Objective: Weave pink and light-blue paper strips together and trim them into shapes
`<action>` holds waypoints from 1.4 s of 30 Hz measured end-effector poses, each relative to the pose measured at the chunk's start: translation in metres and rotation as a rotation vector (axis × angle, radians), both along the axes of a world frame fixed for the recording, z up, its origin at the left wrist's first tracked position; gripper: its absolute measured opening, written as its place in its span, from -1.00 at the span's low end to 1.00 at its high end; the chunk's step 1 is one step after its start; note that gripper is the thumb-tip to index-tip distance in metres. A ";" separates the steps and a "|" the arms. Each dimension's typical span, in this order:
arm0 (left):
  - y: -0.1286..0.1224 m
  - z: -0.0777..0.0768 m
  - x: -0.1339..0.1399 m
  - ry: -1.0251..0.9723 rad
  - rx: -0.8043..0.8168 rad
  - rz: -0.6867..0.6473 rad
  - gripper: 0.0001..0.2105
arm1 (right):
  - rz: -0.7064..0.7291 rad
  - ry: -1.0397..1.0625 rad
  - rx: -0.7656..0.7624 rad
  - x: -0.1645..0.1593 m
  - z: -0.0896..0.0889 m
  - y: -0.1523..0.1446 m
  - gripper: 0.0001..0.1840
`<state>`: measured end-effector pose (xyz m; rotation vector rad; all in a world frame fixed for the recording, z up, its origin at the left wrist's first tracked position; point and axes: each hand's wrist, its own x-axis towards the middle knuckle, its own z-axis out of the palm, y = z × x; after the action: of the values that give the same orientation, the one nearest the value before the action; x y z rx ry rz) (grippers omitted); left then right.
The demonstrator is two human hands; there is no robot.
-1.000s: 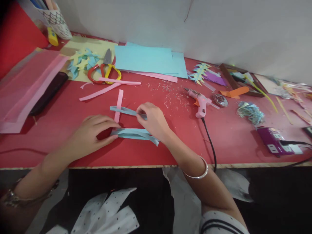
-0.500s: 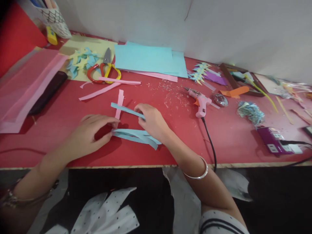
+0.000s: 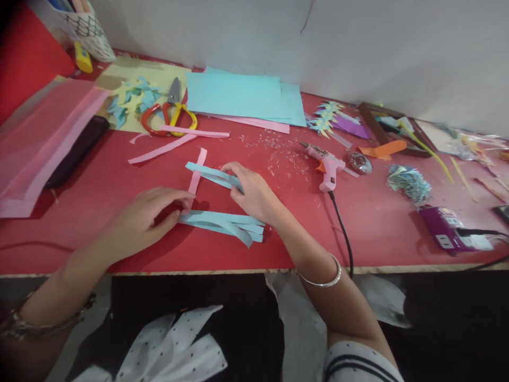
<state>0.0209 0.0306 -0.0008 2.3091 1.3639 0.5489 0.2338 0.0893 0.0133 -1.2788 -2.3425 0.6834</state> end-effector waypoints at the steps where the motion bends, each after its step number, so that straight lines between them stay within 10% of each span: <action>1: 0.000 -0.001 0.000 -0.008 0.010 -0.003 -0.77 | 0.016 0.007 -0.010 0.001 0.000 0.001 -0.61; 13: 0.002 -0.006 0.001 0.007 0.102 -0.030 -0.79 | 0.118 -0.006 -0.192 0.008 0.006 0.006 -0.60; 28: 0.002 -0.014 -0.001 0.108 0.184 0.058 -0.68 | -0.081 0.045 -0.616 -0.016 0.018 0.020 -0.63; 42: 0.003 -0.014 -0.002 0.153 0.165 0.060 -0.48 | -0.016 -0.141 -0.178 -0.016 0.008 0.018 -0.80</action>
<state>0.0191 0.0335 -0.0147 2.4928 1.5143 0.5304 0.2175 0.1077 0.0210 -1.4644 -2.4250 0.8373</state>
